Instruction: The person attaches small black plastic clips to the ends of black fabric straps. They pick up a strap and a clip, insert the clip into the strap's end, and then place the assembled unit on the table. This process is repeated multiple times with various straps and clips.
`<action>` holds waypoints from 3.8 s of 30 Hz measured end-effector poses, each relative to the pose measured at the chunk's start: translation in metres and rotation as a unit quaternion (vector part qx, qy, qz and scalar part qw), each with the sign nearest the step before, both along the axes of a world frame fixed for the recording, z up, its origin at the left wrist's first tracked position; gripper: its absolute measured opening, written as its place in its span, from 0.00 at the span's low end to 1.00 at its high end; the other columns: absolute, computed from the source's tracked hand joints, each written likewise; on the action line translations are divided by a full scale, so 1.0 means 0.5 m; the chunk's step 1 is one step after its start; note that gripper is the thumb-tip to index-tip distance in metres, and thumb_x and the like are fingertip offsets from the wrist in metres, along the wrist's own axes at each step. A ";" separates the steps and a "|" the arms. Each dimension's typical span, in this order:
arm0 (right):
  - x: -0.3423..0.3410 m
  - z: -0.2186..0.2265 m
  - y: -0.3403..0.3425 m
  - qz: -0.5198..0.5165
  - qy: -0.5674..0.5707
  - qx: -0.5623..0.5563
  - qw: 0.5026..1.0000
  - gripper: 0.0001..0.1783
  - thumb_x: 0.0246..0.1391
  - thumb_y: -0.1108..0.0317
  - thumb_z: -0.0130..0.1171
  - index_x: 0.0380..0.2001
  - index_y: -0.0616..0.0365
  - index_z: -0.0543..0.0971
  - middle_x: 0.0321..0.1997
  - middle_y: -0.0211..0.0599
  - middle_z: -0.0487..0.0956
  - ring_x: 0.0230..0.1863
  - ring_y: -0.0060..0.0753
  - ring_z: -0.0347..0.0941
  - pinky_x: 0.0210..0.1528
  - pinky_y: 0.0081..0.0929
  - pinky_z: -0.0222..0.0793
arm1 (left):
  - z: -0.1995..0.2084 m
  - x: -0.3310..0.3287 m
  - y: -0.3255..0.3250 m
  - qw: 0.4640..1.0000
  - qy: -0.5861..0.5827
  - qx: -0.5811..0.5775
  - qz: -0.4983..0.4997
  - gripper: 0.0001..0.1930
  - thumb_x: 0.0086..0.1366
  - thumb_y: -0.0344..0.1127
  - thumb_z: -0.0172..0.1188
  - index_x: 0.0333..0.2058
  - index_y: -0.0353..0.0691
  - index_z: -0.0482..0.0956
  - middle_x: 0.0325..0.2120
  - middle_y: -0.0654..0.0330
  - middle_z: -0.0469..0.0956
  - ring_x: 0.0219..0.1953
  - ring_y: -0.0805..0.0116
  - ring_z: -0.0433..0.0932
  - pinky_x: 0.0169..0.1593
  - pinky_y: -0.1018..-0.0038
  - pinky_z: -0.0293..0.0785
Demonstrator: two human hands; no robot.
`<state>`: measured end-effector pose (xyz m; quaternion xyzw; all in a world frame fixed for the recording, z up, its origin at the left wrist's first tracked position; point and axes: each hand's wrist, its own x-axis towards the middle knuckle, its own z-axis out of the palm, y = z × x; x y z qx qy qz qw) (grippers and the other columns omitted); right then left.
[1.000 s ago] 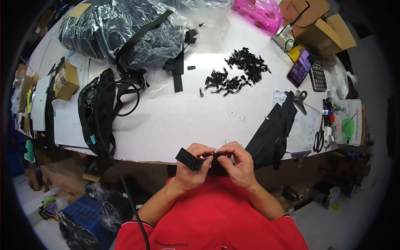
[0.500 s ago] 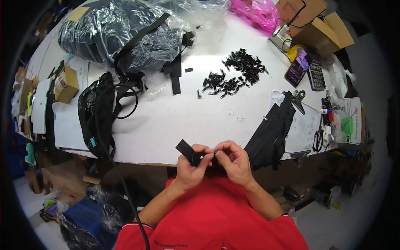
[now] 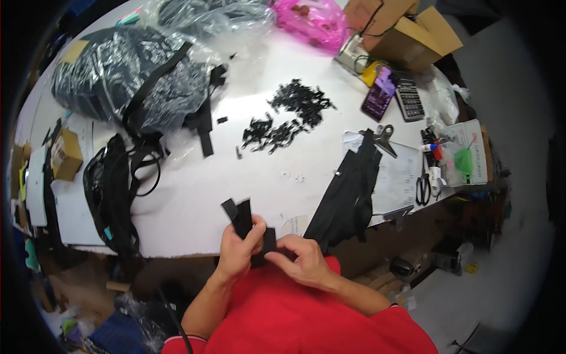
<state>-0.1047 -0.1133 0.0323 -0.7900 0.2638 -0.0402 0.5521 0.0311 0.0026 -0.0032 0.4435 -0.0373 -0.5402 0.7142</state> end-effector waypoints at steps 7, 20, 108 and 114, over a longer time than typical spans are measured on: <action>-0.040 0.022 -0.216 -0.255 0.061 -0.124 0.957 0.09 0.53 0.68 0.67 0.34 0.63 0.80 0.23 0.35 0.77 0.24 0.24 0.70 0.28 0.26 0.68 | 0.014 0.008 -0.005 0.987 0.129 -0.087 -0.030 0.20 0.76 0.31 0.46 0.62 0.30 0.61 0.43 0.49 0.79 0.30 0.70 0.76 0.33 0.76 0.75; 0.059 0.012 -0.124 -0.075 -0.103 0.182 0.975 0.14 0.60 0.74 0.62 0.49 0.65 0.79 0.42 0.35 0.83 0.41 0.21 0.78 0.45 0.19 0.73 | 0.025 -0.014 0.014 0.984 0.012 -0.058 -0.168 0.16 0.77 0.36 0.47 0.54 0.28 0.69 0.48 0.43 0.80 0.38 0.60 0.85 0.39 0.72 0.83; 0.021 0.003 -0.086 0.019 -0.241 0.014 0.970 0.13 0.50 0.79 0.70 0.40 0.63 0.81 0.39 0.39 0.84 0.36 0.26 0.79 0.37 0.21 0.72 | 0.047 -0.029 0.005 0.925 -0.368 -0.048 0.082 0.09 0.62 0.18 0.63 0.41 0.33 0.80 0.34 0.59 0.83 0.30 0.82 0.78 0.29 0.85 0.68; 0.029 0.021 -0.082 0.029 -0.244 -0.072 0.967 0.13 0.48 0.78 0.72 0.38 0.61 0.82 0.36 0.37 0.85 0.34 0.29 0.79 0.36 0.22 0.73 | 0.054 -0.027 0.011 0.928 -0.367 -0.035 0.058 0.09 0.63 0.19 0.62 0.41 0.32 0.80 0.36 0.55 0.83 0.36 0.73 0.81 0.38 0.79 0.75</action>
